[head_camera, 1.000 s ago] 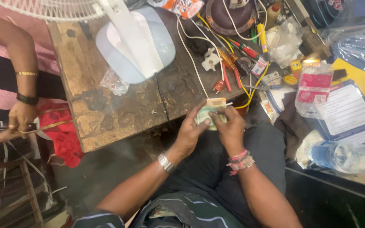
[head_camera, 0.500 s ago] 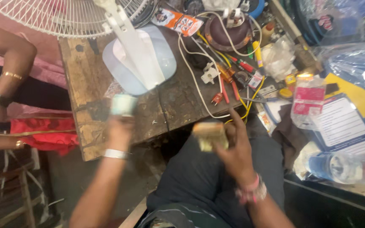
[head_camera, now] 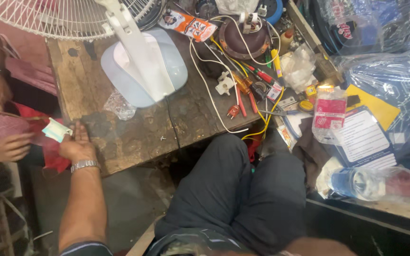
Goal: The person unwraps a black plastic handle from a plastic bag and attaches it to a silver pressure cooker lid. They then wipe the handle with a white cloth. The person hands the lid to a woman, receives money, and then picks up a white plastic container and a dark circular appliance base to inspect them.
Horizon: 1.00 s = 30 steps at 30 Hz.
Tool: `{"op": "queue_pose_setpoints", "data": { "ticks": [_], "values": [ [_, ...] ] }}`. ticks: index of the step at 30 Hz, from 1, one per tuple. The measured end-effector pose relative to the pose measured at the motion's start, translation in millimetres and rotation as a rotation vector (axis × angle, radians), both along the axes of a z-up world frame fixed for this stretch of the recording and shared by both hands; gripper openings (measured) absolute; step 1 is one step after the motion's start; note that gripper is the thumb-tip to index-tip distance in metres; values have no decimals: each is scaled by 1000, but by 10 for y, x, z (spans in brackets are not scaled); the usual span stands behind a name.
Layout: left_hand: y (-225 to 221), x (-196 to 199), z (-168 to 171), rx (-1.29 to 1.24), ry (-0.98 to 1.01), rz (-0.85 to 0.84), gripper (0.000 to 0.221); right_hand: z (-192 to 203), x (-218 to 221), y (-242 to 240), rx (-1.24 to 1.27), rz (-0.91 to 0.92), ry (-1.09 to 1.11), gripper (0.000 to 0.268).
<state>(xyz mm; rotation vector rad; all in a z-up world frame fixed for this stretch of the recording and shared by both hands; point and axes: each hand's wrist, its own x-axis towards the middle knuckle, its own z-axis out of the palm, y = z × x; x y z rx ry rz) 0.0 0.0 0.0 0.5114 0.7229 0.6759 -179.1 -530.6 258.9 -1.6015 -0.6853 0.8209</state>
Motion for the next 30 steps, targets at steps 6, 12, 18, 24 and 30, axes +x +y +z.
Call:
{"op": "queue_pose_setpoints", "data": {
  "ticks": [6,12,18,24,30],
  "values": [
    [-30,-42,-40,5,16,49,35,13,205,386,-116,416,-183,52],
    [-180,-17,221,74,43,17,45,64,168,343,-170,666,-131,49],
    [-1223,-119,380,1573,590,-88,46,34,152,439,-232,682,-200,47],
    [-1634,-161,587,1874,754,-480,55,106,117,570,-292,606,-301,45],
    [-1516,-158,480,1756,724,-503,50,72,55,532,-318,870,-218,45]
  ]
}}
